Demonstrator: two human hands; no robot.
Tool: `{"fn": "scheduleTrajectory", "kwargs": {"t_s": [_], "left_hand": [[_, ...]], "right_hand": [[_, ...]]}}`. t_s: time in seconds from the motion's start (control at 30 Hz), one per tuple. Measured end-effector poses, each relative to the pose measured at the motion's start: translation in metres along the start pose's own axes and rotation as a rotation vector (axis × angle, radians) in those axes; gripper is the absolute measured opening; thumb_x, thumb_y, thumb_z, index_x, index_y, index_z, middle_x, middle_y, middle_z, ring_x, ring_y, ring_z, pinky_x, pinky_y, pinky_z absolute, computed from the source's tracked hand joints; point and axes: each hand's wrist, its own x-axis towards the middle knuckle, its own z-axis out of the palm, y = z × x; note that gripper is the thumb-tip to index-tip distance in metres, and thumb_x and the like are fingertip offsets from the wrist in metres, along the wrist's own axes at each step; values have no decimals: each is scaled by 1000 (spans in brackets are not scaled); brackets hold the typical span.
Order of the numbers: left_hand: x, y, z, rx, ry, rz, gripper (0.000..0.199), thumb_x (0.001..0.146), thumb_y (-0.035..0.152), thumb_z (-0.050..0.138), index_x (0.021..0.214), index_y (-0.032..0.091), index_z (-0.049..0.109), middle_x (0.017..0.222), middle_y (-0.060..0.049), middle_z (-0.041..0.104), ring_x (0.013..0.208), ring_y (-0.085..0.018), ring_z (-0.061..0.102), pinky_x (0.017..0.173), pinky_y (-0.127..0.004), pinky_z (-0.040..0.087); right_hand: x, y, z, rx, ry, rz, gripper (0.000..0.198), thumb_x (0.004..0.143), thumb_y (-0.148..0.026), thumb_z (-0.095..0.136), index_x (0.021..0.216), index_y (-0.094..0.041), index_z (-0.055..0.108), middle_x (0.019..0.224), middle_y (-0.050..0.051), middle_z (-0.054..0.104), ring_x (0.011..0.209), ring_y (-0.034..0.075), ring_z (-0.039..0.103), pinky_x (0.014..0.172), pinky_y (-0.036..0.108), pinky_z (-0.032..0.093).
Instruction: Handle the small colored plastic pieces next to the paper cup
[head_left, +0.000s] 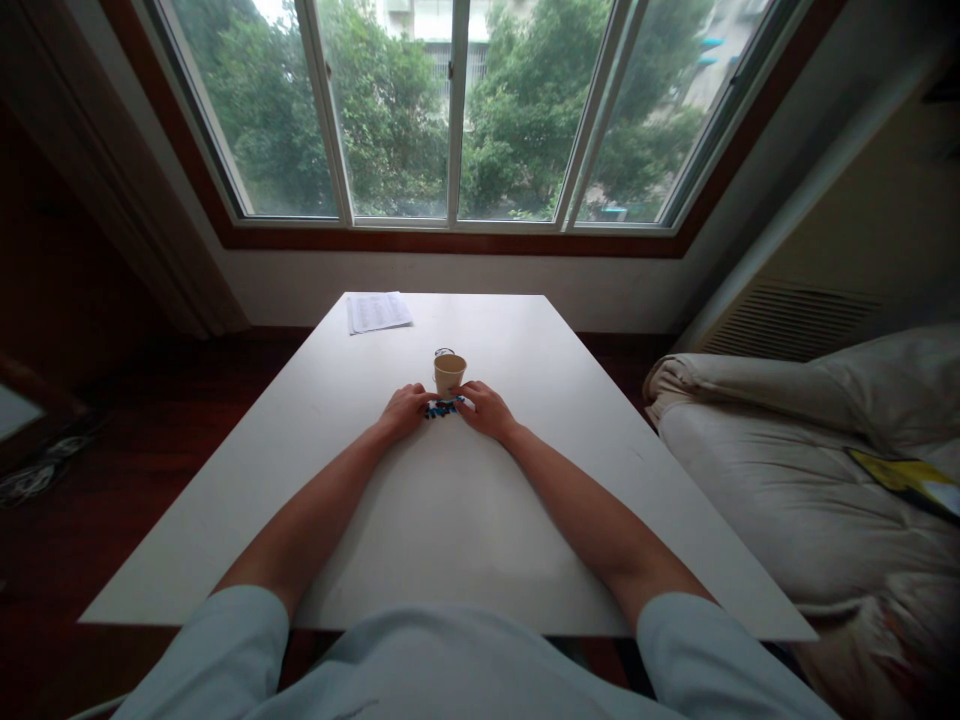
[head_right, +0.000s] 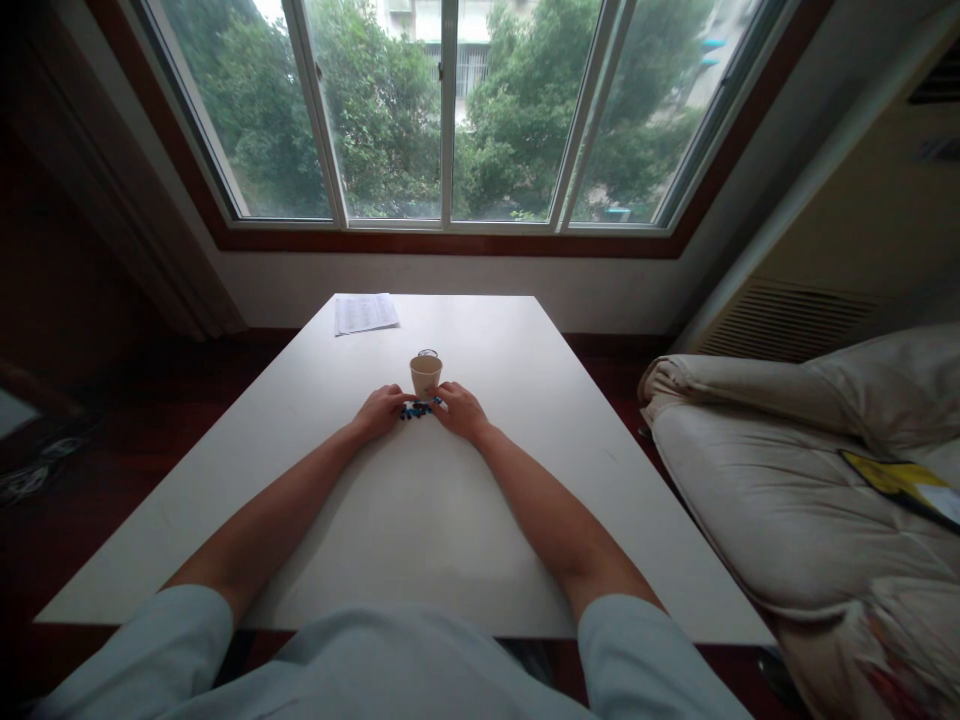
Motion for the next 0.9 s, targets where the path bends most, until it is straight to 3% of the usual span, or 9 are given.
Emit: {"fn": "scheduleTrajectory", "kwargs": {"t_s": [0.2, 0.43, 0.9], "left_hand": [[-1, 2, -2, -7, 20, -29, 34, 86, 13, 56, 111, 28, 73, 95, -7, 64, 92, -21, 58, 85, -34, 46], [-1, 1, 0, 48, 26, -48, 31, 89, 16, 55, 112, 27, 73, 95, -7, 64, 92, -22, 57, 84, -35, 45], [-1, 4, -3, 24, 34, -54, 33, 88, 16, 56, 115, 27, 72, 98, -7, 64, 93, -21, 58, 84, -34, 48]], "right_hand": [[0, 1, 1, 18, 4, 12, 26, 90, -26, 60, 115, -26, 68, 106, 6, 66, 102, 19, 58, 91, 34, 50], [-1, 5, -2, 47, 18, 110, 22, 86, -11, 52, 91, -22, 70, 99, 5, 66, 98, 19, 56, 89, 33, 48], [-1, 14, 6, 85, -58, 140, 21, 85, -13, 55, 92, -24, 71, 97, 2, 70, 101, 18, 56, 92, 31, 45]]}}
